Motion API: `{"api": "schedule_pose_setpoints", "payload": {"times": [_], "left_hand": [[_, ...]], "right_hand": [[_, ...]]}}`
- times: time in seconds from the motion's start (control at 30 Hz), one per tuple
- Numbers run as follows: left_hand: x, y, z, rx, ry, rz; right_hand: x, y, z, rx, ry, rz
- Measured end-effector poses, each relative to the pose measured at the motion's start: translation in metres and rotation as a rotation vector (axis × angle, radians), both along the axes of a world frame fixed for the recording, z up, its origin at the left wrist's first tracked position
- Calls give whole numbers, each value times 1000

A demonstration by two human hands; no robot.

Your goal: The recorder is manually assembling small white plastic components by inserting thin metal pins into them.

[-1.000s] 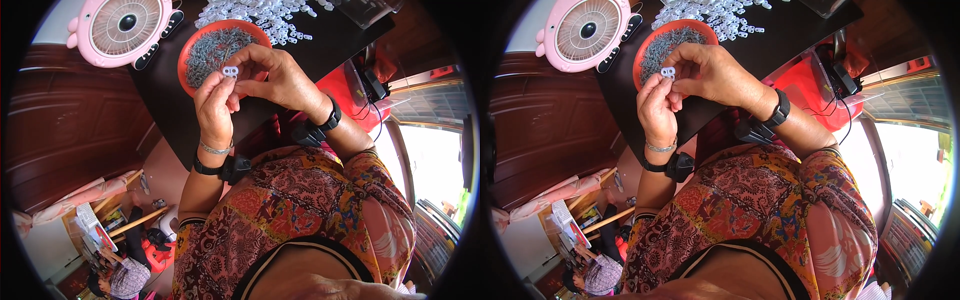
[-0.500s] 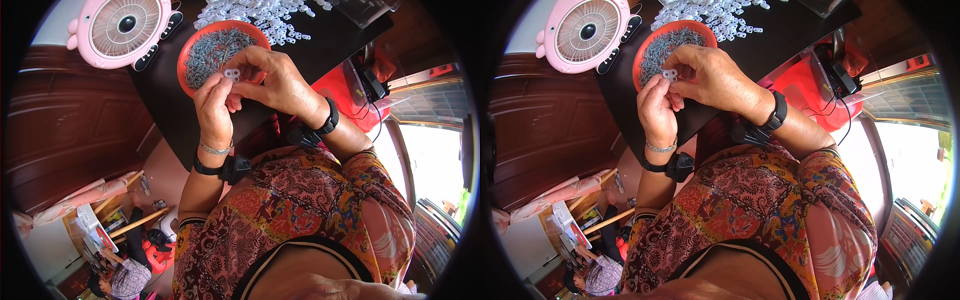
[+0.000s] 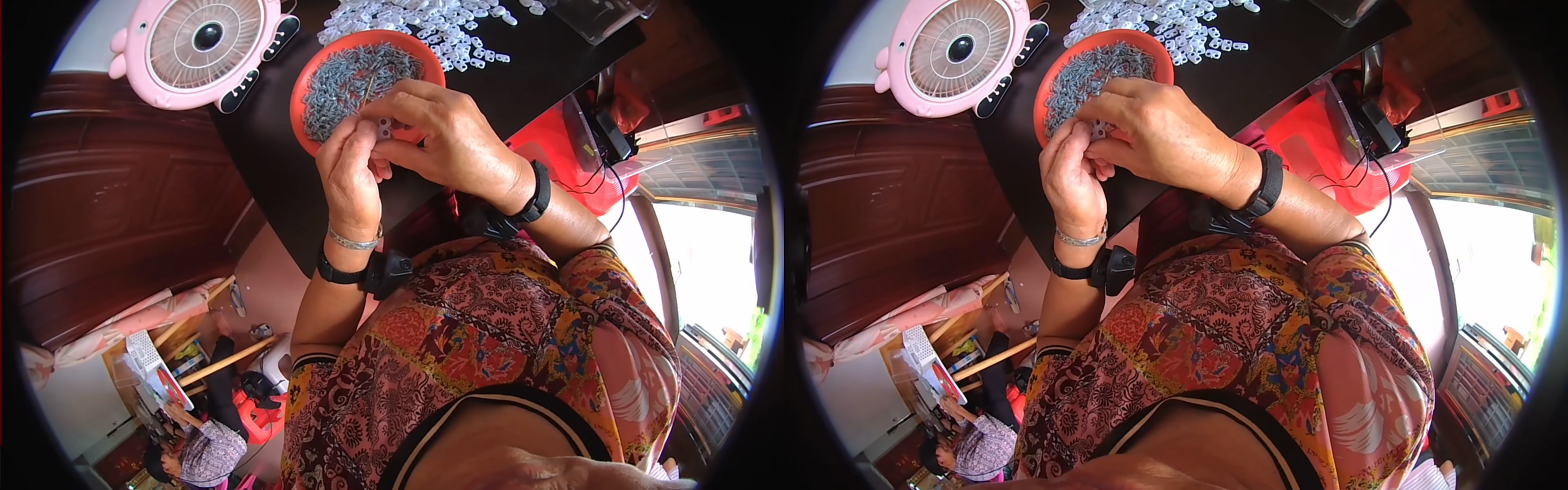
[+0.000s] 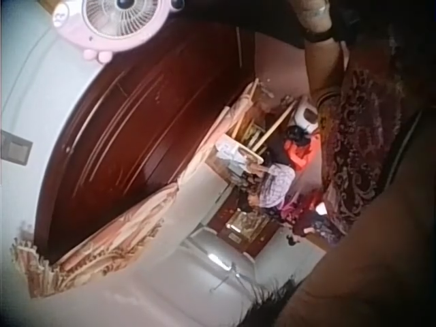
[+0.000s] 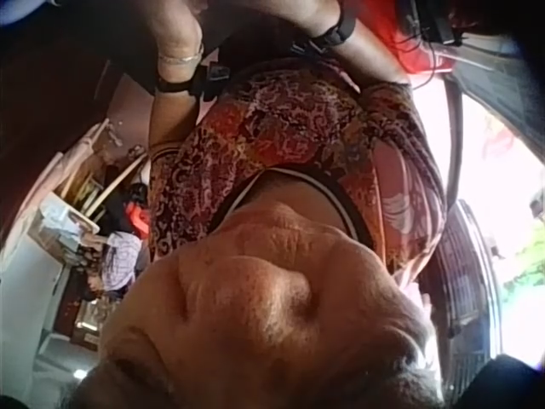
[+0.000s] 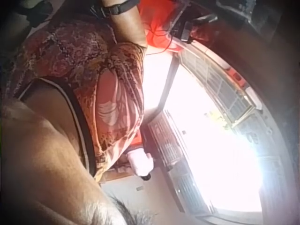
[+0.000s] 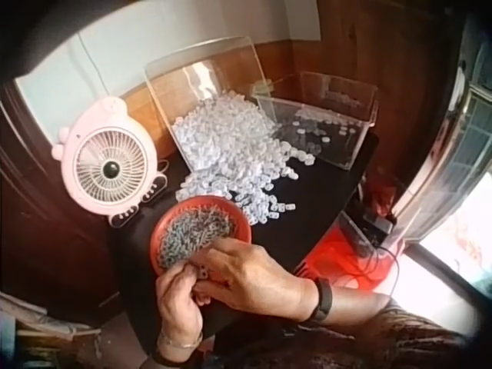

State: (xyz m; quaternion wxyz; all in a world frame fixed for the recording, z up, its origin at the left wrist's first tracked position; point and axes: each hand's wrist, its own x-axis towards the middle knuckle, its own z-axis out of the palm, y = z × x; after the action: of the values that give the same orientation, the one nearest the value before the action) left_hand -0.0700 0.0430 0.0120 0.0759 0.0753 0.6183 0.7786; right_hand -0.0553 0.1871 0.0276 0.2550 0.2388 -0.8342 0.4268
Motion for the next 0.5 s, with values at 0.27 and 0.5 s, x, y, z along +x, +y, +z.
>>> {"api": "schedule_pose_setpoints", "payload": {"times": [0.27, 0.5], "left_hand": [[0, -5, -2, 18, 21, -12], [0, -5, -3, 36, 31, -34]], "right_hand": [[3, 0, -4, -11, -58, 31], [3, 2, -4, 24, -38, 24]]}}
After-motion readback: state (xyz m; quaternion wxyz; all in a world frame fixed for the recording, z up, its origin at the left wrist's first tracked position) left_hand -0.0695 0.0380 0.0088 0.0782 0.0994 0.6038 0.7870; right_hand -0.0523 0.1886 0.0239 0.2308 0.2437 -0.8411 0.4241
